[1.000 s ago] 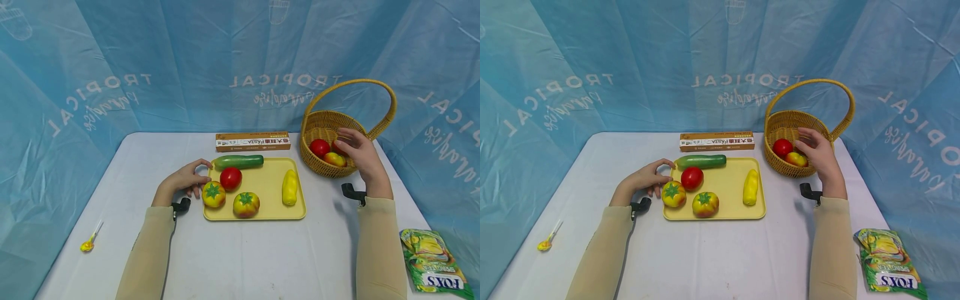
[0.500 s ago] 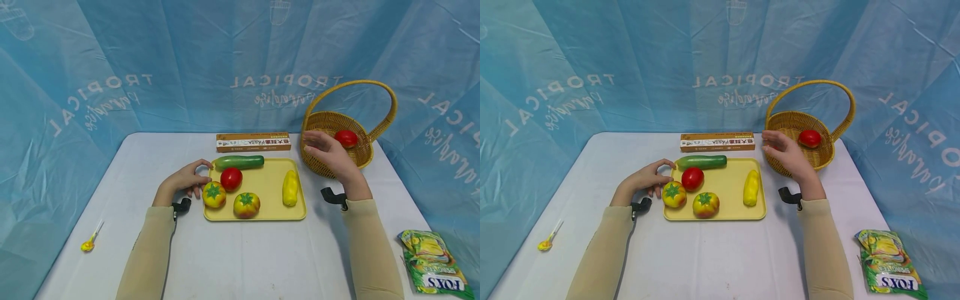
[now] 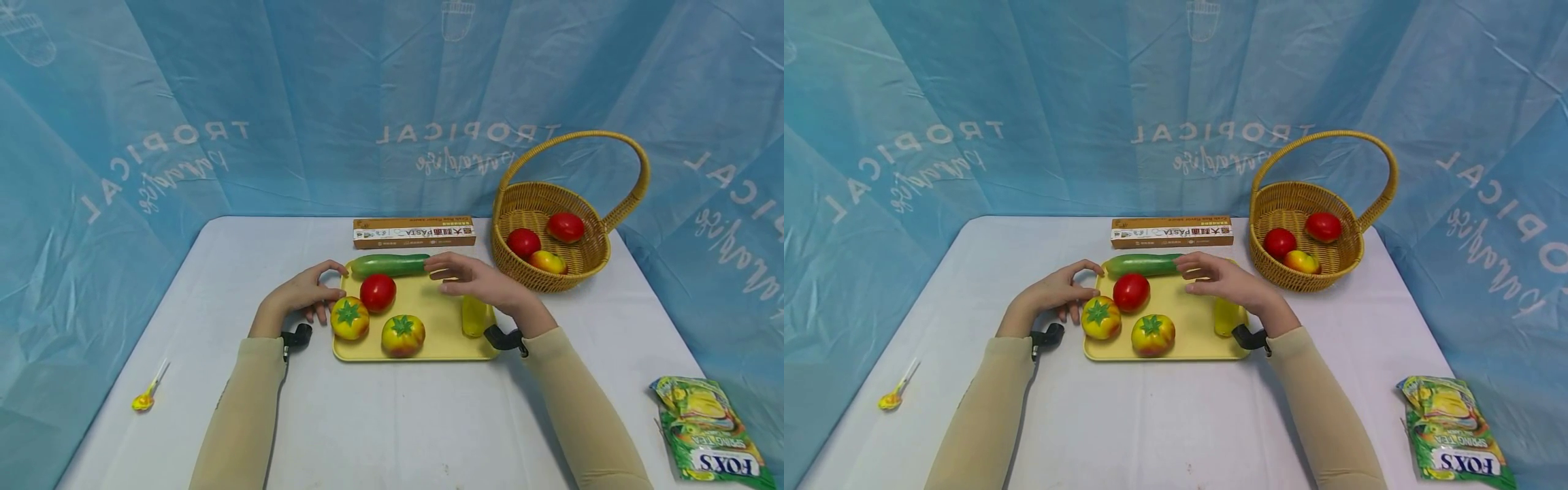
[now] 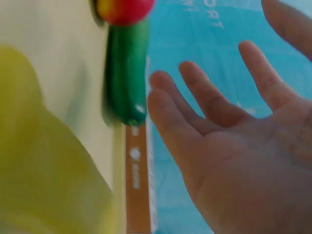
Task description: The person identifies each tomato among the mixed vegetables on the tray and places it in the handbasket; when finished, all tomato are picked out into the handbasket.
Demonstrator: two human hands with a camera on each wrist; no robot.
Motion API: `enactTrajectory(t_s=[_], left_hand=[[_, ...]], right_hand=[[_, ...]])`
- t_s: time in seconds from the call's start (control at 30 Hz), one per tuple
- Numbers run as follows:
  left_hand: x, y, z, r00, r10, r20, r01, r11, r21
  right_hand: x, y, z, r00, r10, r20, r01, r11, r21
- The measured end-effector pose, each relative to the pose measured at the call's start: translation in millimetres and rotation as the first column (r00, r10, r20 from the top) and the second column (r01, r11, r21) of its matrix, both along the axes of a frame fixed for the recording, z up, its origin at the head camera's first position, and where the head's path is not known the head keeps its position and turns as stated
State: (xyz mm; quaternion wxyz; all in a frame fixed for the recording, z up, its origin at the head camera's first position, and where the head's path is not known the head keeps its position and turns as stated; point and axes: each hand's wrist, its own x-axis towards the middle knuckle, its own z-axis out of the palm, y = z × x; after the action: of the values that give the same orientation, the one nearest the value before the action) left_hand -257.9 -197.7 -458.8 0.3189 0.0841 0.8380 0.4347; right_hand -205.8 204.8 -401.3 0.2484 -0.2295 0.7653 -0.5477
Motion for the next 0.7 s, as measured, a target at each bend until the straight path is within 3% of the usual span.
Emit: enactTrajectory(t_s=[0.17,0.7], left_hand=[[-1.3,-0.2,-2.4,1.0,0.0,-0.006,0.0,1.0,0.002],[-1.2,0.1,-2.6,1.0,0.005,-0.008,-0.005,1.0,0.001]], right_hand=[[2.2,-14,-8.9,0.995,0.096,0.028,-0.098,0.994,0.05],[7.7,-43,-27.7,0.973,0.214,0.091,-0.221,0.972,0.084]])
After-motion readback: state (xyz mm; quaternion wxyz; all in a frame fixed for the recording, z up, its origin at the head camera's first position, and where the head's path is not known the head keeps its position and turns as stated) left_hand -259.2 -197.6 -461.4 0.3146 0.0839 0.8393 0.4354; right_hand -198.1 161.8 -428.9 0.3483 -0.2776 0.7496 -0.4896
